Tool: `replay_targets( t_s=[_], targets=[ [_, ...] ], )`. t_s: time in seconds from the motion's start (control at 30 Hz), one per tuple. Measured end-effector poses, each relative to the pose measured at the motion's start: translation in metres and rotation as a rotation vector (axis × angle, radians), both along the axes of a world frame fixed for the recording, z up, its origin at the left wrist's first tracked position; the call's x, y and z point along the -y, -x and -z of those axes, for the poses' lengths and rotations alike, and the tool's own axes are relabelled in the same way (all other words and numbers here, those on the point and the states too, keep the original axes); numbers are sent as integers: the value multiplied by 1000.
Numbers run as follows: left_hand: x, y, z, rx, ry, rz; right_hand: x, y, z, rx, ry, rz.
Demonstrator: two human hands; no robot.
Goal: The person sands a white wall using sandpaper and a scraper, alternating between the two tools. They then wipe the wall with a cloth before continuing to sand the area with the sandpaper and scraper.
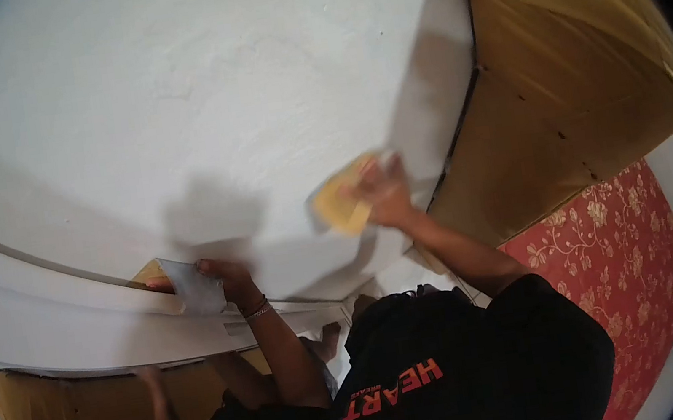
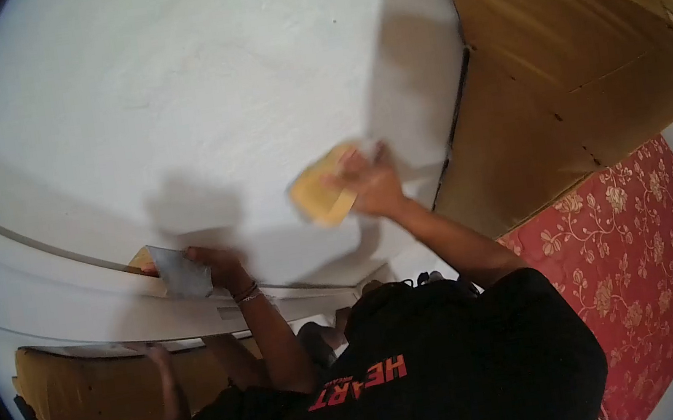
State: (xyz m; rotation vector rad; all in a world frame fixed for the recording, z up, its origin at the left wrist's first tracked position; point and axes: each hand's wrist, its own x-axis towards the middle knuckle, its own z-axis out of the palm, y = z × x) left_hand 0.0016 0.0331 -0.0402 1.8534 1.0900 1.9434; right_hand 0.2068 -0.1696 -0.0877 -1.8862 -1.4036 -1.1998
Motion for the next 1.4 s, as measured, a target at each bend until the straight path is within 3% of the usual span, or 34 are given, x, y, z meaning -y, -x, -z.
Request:
replay_targets(
  t_s=[0.07,0.17,0.27,0.3,0.37,0.4,0.47,0.53,0.6,0.63,0.67,0.73,0.8,0.93,1.0,1.1,1.17,1.27,1.37,1.4],
  targets=[
    [-1,5,15,-114,68,-39,8,-27,-26,-269,-292,90],
    [-3,6,24,-196,49,-112,-10,-37,-34,-870,-729,-16],
    [-19,10,21,-316,-249,-298,-37,38,-15,-845,-577,-51],
    [-19,9,24,-316,-245,-272,-35,67,-2,-1019,-458,-47],
    [-10,-1,4,-7,-178,-82,-25,63,39,-963,-409,-66],
    [-10,-5,2,99,-155,-17,-14,29,57,-1218,-516,-196],
    [-18,3,11,17,-139,-71,17,-34,91,-1738,-709,-474],
    [-23,10,17,-22,-123,-106,23,-41,72,-1996,-793,-615],
    [-35,15,21,-93,-87,-117,15,-28,-14,-1792,-1377,-281],
    [-46,19,25,-115,-76,-120,9,-18,-20,-1744,-1349,-202],
    [-71,25,41,-302,-419,-384,2,-2,-11,-1704,-1210,-168],
    [-67,21,41,-486,-764,-646,-9,44,2,-1449,-797,-132],
    [-18,7,9,-20,-250,-93,-7,60,9,-1312,-640,-110],
    [-27,20,17,-254,14,-66,20,-15,-6,-1814,-1158,-104],
    [-14,0,7,168,-109,5,23,-25,-28,-1864,-1268,-95],
    [-27,8,14,-39,-237,-141,-8,15,8,-1673,-992,-174],
    [-12,3,5,-43,-220,-114,-12,72,-18,-1262,-584,-212],
    [-5,0,1,-18,-184,-69,-8,45,2,-1245,-579,-160],
    [-15,3,8,-15,-142,-44,10,-23,-11,-1543,-1014,-64],
    [-17,5,9,-17,-131,-41,10,-22,-17,-1546,-1004,-67]
  ],
)
